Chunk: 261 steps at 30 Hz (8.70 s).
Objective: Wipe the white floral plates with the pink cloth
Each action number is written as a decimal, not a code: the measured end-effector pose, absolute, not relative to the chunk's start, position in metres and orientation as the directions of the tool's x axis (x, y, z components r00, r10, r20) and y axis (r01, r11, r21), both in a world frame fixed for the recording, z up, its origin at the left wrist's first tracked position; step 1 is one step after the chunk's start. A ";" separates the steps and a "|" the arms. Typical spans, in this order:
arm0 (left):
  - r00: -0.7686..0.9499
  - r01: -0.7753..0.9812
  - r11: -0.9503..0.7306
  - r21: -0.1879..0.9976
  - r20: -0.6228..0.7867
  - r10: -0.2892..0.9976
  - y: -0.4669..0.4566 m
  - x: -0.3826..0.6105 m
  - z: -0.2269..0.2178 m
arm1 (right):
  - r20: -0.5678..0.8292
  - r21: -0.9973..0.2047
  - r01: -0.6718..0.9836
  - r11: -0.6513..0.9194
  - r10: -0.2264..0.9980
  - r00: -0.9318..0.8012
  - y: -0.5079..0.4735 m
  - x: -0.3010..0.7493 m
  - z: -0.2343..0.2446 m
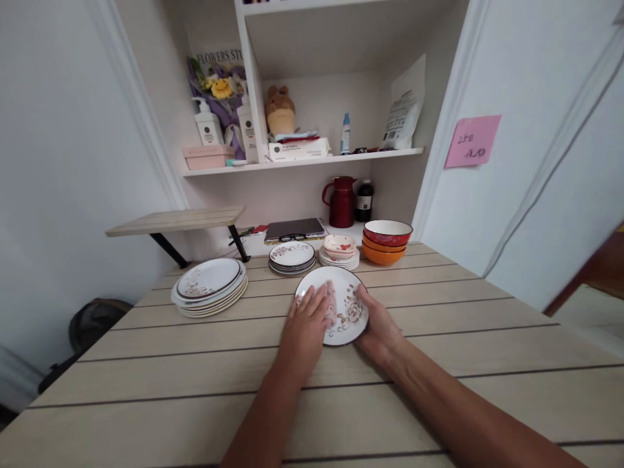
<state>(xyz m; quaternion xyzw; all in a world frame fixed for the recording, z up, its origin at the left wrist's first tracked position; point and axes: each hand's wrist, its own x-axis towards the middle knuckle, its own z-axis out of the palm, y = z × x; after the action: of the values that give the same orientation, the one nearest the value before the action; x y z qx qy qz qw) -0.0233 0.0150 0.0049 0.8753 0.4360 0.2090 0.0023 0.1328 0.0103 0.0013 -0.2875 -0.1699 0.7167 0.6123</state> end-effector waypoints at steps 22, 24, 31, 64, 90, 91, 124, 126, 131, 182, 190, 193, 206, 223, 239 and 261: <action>0.450 0.798 -0.547 0.251 0.356 0.819 0.019 -0.031 0.004 | -0.191 -0.606 -0.768 -0.206 0.975 -0.111 0.007 0.130 0.004; 0.441 0.804 -0.537 0.255 0.351 0.826 0.019 -0.031 0.004 | -0.191 -0.608 -0.768 -0.203 0.976 -0.107 0.006 0.129 0.006; 0.436 0.794 -0.550 0.260 0.386 0.813 0.020 -0.030 0.000 | -0.205 -0.588 -0.783 -0.204 0.974 -0.100 0.005 0.127 0.011; 0.262 0.773 -0.489 0.404 0.499 0.826 0.022 -0.034 -0.006 | -0.183 -0.603 -0.759 -0.245 0.969 -0.168 0.004 0.125 0.014; 0.661 0.653 -0.743 0.150 0.365 0.655 0.005 -0.003 0.011 | -0.236 -0.500 -0.819 -0.282 0.954 -0.184 0.013 0.137 0.019; 0.645 0.670 -0.729 0.140 0.378 0.664 0.005 -0.006 0.011 | -0.220 -0.494 -0.828 -0.266 0.959 -0.178 0.015 0.140 0.019; 0.708 0.580 -0.810 0.087 0.439 0.554 0.013 -0.012 -0.001 | -0.206 -0.516 -0.771 -0.374 0.927 -0.313 0.009 0.134 0.007; 0.709 0.583 -0.807 0.093 0.426 0.562 0.012 -0.012 -0.003 | -0.184 -0.505 -0.774 -0.382 0.924 -0.336 0.012 0.137 0.007; 0.624 0.667 -0.735 0.120 0.447 0.640 0.015 -0.015 -0.007 | -0.200 -0.521 -0.789 -0.324 0.946 -0.256 0.015 0.141 0.007; 0.177 0.877 -0.414 0.243 0.638 0.750 0.024 -0.041 -0.005 | -0.234 -0.652 -0.702 -0.285 0.957 -0.171 0.002 0.123 0.007; 0.195 0.903 -0.403 0.150 0.692 0.695 0.018 -0.026 -0.001 | -0.221 -0.643 -0.698 -0.316 0.949 -0.226 -0.004 0.118 0.013; 0.200 0.904 -0.411 0.120 0.729 0.654 0.012 -0.019 0.004 | -0.219 -0.648 -0.691 -0.321 0.947 -0.234 -0.006 0.116 0.015; 0.586 0.702 -0.712 -0.004 0.573 0.574 0.013 -0.018 0.002 | -0.194 -0.507 -0.800 -0.321 0.947 -0.257 0.005 0.128 0.018; 0.216 0.945 -0.328 0.010 0.733 0.645 0.011 -0.031 0.006 | -0.149 -0.585 -0.734 -0.346 0.935 -0.322 -0.005 0.118 0.015; 0.675 0.639 -0.766 0.074 0.423 0.604 0.006 -0.019 0.010 | -0.180 -0.514 -0.807 -0.290 0.957 -0.230 0.012 0.138 0.021; 0.562 0.695 -0.713 0.093 0.549 0.619 0.012 -0.024 0.010 | -0.136 -0.547 -0.756 -0.359 0.930 -0.342 -0.004 0.118 0.015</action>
<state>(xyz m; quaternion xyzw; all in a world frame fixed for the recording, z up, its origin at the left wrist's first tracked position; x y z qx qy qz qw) -0.0241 0.0117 0.0104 0.8811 0.3728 0.2832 -0.0672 0.1181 -0.0035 0.0154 -0.2182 -0.1984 0.7949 0.5303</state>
